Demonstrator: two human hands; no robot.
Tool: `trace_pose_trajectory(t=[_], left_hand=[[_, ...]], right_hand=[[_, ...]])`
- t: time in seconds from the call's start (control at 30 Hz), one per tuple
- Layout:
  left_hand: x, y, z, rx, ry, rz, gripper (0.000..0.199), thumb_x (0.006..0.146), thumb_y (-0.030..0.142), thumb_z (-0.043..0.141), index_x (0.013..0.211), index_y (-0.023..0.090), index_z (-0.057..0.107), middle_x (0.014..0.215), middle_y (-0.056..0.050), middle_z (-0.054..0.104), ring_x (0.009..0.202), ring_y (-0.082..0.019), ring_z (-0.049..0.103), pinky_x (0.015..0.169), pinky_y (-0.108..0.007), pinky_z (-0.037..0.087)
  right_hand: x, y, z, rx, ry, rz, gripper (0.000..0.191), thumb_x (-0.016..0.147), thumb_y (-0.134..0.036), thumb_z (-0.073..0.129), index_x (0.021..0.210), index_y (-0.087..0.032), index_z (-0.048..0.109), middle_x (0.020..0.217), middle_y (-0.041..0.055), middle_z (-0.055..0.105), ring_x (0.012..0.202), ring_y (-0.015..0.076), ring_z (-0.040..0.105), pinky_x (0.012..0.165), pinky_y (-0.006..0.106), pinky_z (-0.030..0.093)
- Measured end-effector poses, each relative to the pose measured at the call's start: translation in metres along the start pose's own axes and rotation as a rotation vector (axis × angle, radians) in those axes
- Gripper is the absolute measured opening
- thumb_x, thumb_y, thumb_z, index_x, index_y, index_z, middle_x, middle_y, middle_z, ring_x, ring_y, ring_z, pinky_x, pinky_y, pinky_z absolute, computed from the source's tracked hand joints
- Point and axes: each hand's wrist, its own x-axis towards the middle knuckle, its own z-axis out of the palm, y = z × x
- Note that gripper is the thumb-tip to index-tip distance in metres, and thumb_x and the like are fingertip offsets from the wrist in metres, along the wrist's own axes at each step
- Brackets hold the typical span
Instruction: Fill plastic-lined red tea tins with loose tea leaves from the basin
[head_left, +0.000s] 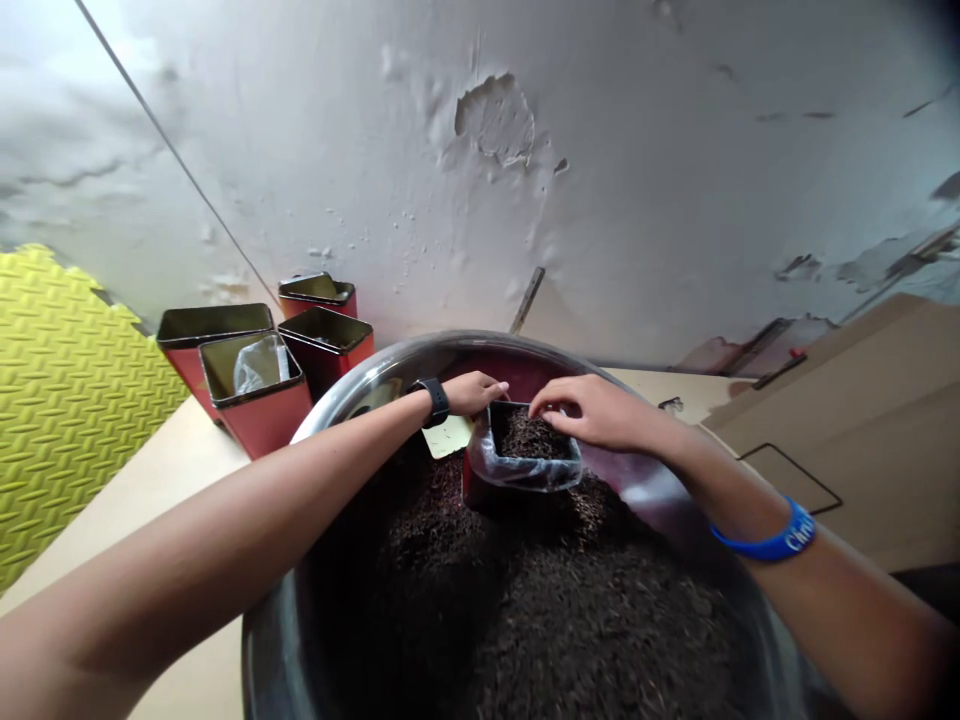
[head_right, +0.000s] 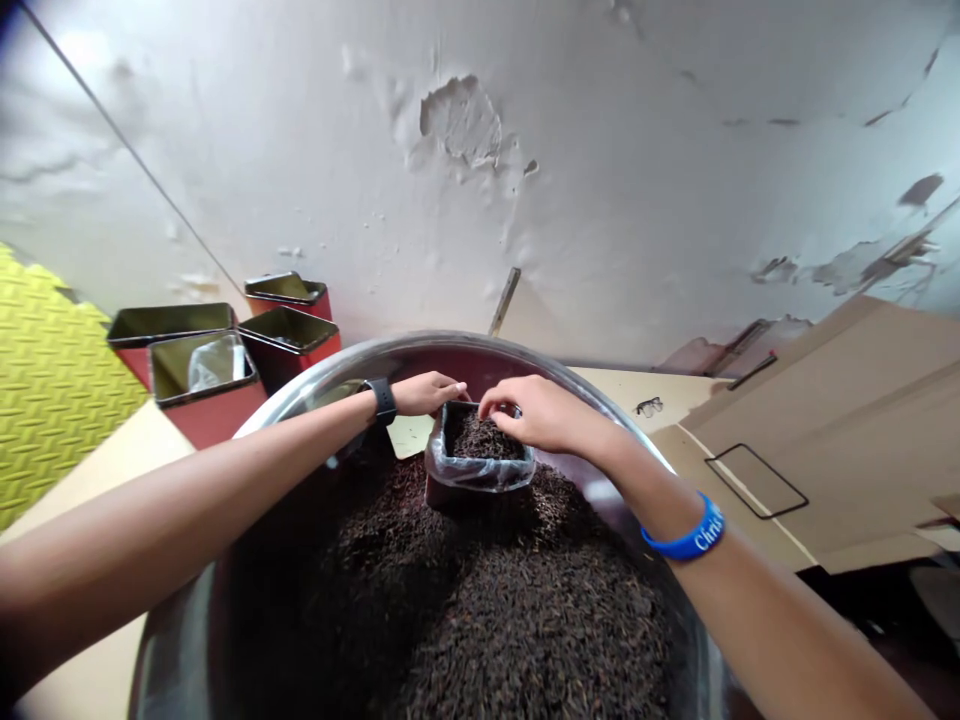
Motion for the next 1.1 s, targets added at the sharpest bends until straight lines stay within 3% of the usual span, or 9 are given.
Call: trace_pose_trajectory(t=[0.13,0.3,0.4,0.53,0.6,0.7,0.87,1.0,1.1], left_hand=[[-0.001,0.001,0.001,0.054,0.019,0.013,0.049,0.089,0.043,0.029,0.097,0.011,0.065,0.078,-0.005,0.066,0.063,-0.012,0.056,0.064,-0.023,0.042],[-0.001,0.001,0.002,0.058,0.014,0.042,0.049,0.089,0.043,0.029,0.096,0.011,0.065,0.081,-0.006,0.066,0.065,-0.012,0.056,0.063,-0.022,0.042],[-0.001,0.002,0.002,0.043,0.016,0.013,0.048,0.087,0.044,0.031,0.095,0.011,0.065,0.078,-0.006,0.065,0.061,-0.012,0.056,0.06,-0.021,0.043],[-0.001,0.005,0.003,-0.059,0.003,-0.163,0.047,0.087,0.045,0.031,0.094,0.01,0.063,0.076,-0.008,0.064,0.056,-0.013,0.056,0.052,-0.023,0.045],[-0.002,0.007,0.004,-0.125,-0.027,-0.261,0.049,0.087,0.046,0.03,0.09,0.009,0.061,0.079,-0.01,0.063,0.057,-0.014,0.057,0.05,-0.023,0.046],[-0.002,0.009,0.004,-0.185,-0.046,-0.384,0.052,0.086,0.051,0.03,0.082,0.008,0.059,0.08,-0.011,0.061,0.058,-0.016,0.058,0.05,-0.026,0.048],[-0.005,0.008,0.004,-0.262,-0.042,-0.466,0.055,0.081,0.059,0.035,0.081,0.009,0.058,0.074,-0.009,0.061,0.048,-0.017,0.058,0.051,-0.032,0.049],[-0.005,0.004,0.003,-0.314,-0.048,-0.48,0.058,0.079,0.062,0.036,0.087,0.009,0.059,0.073,-0.009,0.061,0.045,-0.015,0.056,0.051,-0.03,0.048],[-0.003,0.001,0.002,-0.321,-0.064,-0.485,0.058,0.08,0.062,0.033,0.083,0.009,0.058,0.068,-0.008,0.06,0.048,-0.014,0.056,0.053,-0.029,0.049]], right_hand=[[-0.006,-0.001,0.012,-0.003,-0.041,-0.055,0.028,0.079,-0.021,0.05,0.104,-0.02,0.062,0.107,0.0054,0.061,0.096,0.0187,0.055,0.086,0.033,0.041],[-0.019,-0.03,0.019,0.1,0.145,-0.014,0.02,0.082,-0.027,0.048,0.094,-0.018,0.062,0.096,0.0053,0.062,0.09,0.0167,0.055,0.084,0.032,0.041],[-0.041,-0.052,0.044,0.238,-0.09,-0.152,0.026,0.081,-0.036,0.05,0.098,-0.02,0.062,0.099,0.0041,0.062,0.091,0.0172,0.057,0.083,0.03,0.043],[-0.082,-0.059,0.086,0.179,-0.441,-0.228,0.065,0.067,-0.047,0.063,0.125,-0.024,0.047,0.127,0.009,0.049,0.11,0.0301,0.049,0.091,0.037,0.042],[-0.1,-0.057,0.097,0.141,-0.477,-0.205,0.068,0.067,-0.047,0.062,0.128,-0.024,0.043,0.131,0.0098,0.044,0.116,0.0332,0.043,0.094,0.04,0.04],[-0.115,-0.059,0.104,0.101,-0.442,-0.104,0.053,0.071,-0.05,0.055,0.119,-0.028,0.051,0.122,0.0085,0.051,0.108,0.0329,0.048,0.091,0.044,0.041],[-0.109,-0.07,0.116,0.071,-0.409,0.026,0.044,0.077,-0.059,0.042,0.094,-0.026,0.065,0.085,0.0088,0.064,0.076,0.0265,0.059,0.065,0.039,0.046],[-0.088,-0.072,0.107,0.04,-0.401,0.004,0.031,0.074,-0.049,0.05,0.082,-0.025,0.068,0.071,0.0065,0.066,0.059,0.0219,0.059,0.049,0.033,0.037],[-0.059,-0.069,0.07,0.069,-0.276,0.004,0.022,0.072,-0.041,0.055,0.076,-0.024,0.067,0.07,0.0029,0.067,0.061,0.0177,0.058,0.052,0.028,0.037]])
